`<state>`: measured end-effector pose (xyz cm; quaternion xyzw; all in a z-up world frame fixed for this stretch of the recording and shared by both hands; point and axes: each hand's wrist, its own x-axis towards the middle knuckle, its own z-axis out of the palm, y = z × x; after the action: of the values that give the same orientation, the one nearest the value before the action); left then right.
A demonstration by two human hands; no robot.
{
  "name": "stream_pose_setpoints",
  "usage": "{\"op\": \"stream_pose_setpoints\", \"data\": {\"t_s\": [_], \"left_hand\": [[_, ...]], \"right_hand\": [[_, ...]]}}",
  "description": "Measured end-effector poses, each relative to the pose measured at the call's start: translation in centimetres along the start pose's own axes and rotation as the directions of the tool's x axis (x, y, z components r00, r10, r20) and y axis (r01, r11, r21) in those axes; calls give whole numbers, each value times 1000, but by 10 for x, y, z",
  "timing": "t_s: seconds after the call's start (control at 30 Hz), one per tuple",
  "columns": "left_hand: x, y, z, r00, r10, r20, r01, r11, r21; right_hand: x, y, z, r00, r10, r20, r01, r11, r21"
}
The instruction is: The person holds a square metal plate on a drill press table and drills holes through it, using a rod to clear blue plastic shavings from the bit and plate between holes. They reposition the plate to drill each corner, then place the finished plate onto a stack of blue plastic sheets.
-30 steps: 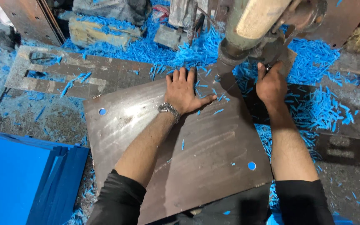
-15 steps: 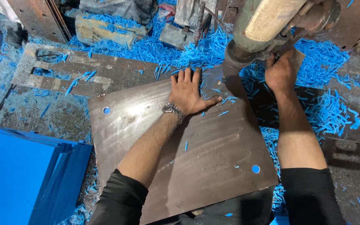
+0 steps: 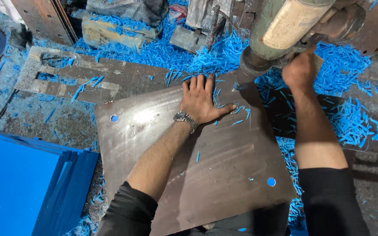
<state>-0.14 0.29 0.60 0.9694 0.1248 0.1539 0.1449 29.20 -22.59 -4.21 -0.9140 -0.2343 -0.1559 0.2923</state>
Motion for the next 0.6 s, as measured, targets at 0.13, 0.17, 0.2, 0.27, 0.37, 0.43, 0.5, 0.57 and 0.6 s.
{"op": "stream_pose_setpoints", "data": {"t_s": [0.13, 0.17, 0.2, 0.27, 0.37, 0.43, 0.5, 0.57, 0.6], "left_hand": [[-4, 3, -3, 1000, -4, 4, 4, 1000, 7], [-7, 5, -3, 1000, -10, 8, 10, 1000, 21], [-4, 4, -6, 1000, -16, -2, 17, 999, 42], [1, 3, -6, 999, -29, 20, 28, 999, 31], [1, 4, -4, 998, -44, 34, 43, 999, 26], [-5, 8, 0, 999, -49, 23, 49, 998, 30], [-3, 8, -3, 997, -71, -37, 71, 997, 15], [0, 3, -9, 999, -29, -18, 30, 999, 42], [1, 2, -9, 1000, 22, 12, -22, 998, 56]], "right_hand": [[10, 23, 16, 997, 77, 26, -70, 977, -203], [-2, 8, 2, 1000, 8, 17, -5, 988, -156], [-4, -12, -10, 997, -71, -4, 70, 992, -103], [11, -2, 5, 990, -143, -9, 134, 949, -284], [26, 43, 47, 974, -223, -36, 175, 846, -504], [24, 88, 73, 969, -237, -67, 162, 817, -553], [33, 125, 102, 966, -226, -125, 116, 812, -572], [54, 85, 83, 992, -15, -129, 63, 925, 374], [60, 69, 71, 992, 111, 59, -82, 213, 974]]}}
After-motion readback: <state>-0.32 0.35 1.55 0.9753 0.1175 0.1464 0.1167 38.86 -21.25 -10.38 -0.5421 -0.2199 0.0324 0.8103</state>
